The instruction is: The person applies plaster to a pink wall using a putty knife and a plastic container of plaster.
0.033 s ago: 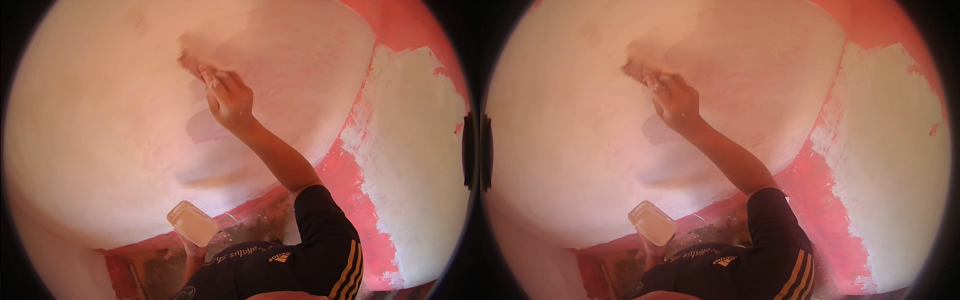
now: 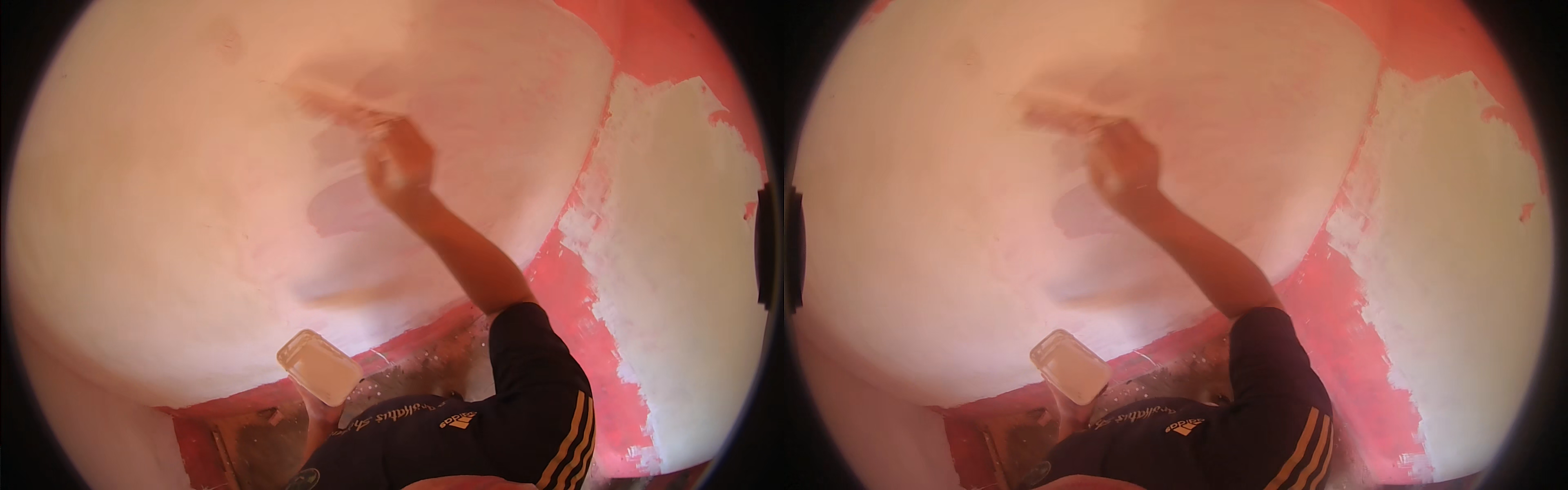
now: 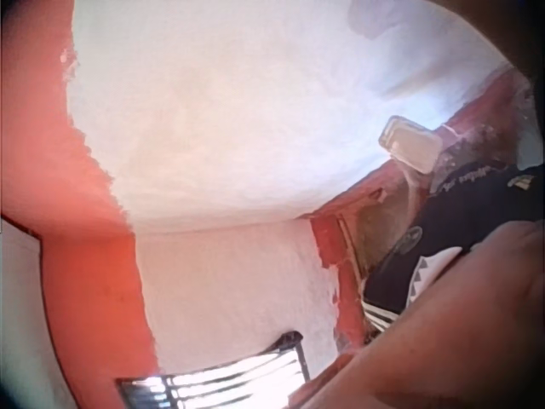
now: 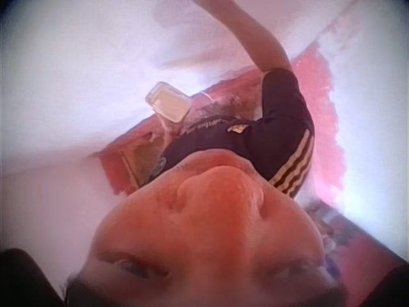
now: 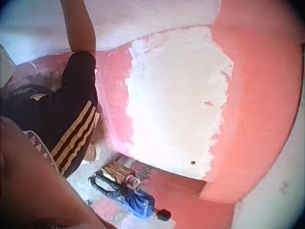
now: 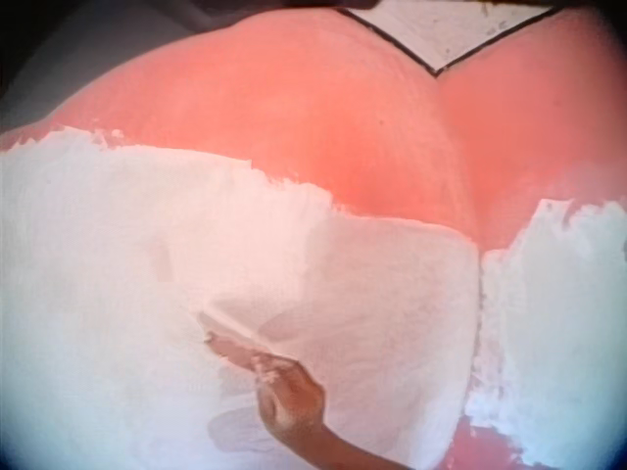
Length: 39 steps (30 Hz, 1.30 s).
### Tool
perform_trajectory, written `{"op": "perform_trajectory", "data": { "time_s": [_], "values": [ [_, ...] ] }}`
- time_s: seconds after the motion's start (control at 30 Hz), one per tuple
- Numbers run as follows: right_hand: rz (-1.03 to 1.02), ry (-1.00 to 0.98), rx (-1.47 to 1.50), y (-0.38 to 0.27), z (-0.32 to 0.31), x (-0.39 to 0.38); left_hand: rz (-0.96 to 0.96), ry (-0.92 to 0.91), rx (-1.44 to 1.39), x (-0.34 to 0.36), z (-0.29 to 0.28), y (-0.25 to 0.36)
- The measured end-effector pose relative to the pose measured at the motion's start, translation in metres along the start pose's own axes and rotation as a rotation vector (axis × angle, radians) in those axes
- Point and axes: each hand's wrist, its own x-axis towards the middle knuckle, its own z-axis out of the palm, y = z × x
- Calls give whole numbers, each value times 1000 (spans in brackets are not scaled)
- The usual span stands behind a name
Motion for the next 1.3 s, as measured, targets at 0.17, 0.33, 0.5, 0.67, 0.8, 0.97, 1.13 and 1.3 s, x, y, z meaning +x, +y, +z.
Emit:
{"op": "perform_trajectory", "data": {
  "time_s": [0.17,0.33,0.5,0.67,0.8,0.97,1.13,1.3],
  "values": [
    [450,338,-224,141,-95,57,-50,35,-44,-13,-9,21],
    [317,268,-810,183,-61,76,-81,-62,-188,-16,-28,31],
    [-131,-8,-324,-28,66,10,78,-39,270,-31,-55,-2],
    [521,-74,417,-134,19,-46,0,111,-171,-21,-31,14],
    [1369,105,908,-147,-10,-130,-107,-73,-185,-6,-49,30],
    [1557,-8,1071,-148,-71,-185,-72,-27,-180,4,-25,8],
    [1533,-158,989,-101,-191,-194,-41,-95,-194,-9,72,-77],
    [1493,-529,719,-61,-287,-201,-22,-178,-220,-5,132,-185]
  ]
}}
